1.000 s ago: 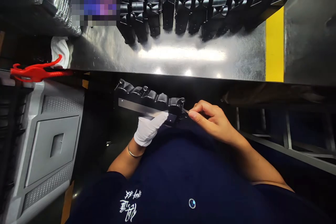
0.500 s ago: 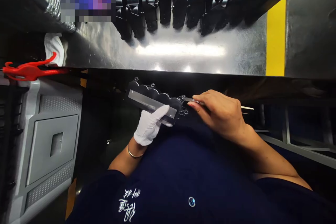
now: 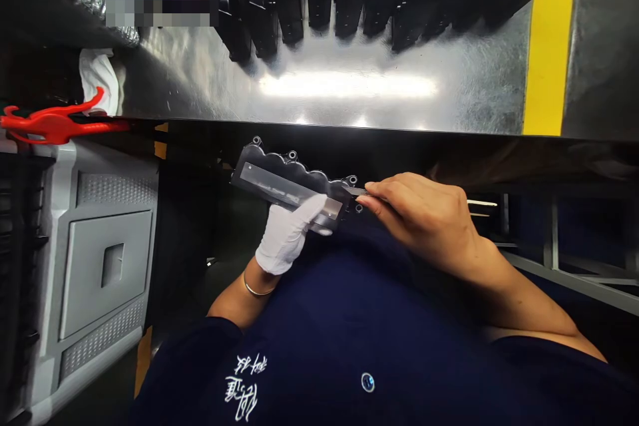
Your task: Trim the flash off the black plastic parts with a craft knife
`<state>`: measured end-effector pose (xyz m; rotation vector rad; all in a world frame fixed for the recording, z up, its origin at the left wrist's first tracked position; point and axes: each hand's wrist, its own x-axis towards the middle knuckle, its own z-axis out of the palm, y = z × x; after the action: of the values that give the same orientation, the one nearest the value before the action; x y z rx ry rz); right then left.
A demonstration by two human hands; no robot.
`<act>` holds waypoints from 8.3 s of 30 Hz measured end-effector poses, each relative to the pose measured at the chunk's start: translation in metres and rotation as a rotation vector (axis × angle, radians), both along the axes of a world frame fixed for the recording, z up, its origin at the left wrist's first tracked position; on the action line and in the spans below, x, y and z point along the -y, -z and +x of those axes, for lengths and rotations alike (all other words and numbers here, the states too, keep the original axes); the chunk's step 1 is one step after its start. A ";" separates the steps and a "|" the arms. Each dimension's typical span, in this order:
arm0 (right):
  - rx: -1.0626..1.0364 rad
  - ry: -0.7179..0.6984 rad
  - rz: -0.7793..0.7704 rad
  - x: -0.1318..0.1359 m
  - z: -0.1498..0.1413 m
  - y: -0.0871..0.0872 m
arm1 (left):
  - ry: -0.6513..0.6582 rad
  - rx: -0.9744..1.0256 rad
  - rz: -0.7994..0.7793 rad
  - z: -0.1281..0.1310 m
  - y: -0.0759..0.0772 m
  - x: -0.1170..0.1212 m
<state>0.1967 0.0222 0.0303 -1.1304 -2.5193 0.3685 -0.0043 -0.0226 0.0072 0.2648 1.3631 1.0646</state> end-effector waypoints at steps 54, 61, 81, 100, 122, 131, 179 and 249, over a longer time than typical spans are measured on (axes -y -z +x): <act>0.050 -0.406 -0.263 -0.027 0.024 -0.001 | 0.315 0.295 -0.151 -0.005 0.002 -0.007; -0.013 -0.437 -0.441 -0.031 0.027 0.004 | 0.315 0.280 -0.153 -0.001 0.006 -0.005; -0.376 -0.418 -0.101 -0.023 0.017 0.015 | 0.543 0.569 -0.107 -0.018 0.011 -0.014; -0.479 -0.031 -0.637 -0.005 0.014 0.028 | 0.555 -0.067 0.267 -0.009 0.001 -0.021; -0.575 -0.165 -0.796 0.008 0.019 0.018 | 0.557 -0.075 0.225 -0.010 -0.002 -0.014; -0.589 -0.140 -0.785 0.008 0.017 0.021 | 0.546 -0.052 0.237 -0.009 -0.001 -0.012; -0.576 -0.242 -0.319 0.003 0.001 0.017 | 0.290 -0.264 0.289 0.001 0.001 -0.010; -0.257 -0.131 0.075 -0.001 0.000 0.031 | 0.161 -0.306 0.204 0.015 -0.002 -0.021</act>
<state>0.1966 0.0232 -0.0011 -0.8343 -2.3643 0.4200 0.0102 -0.0016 0.0090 0.7003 1.4751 1.0570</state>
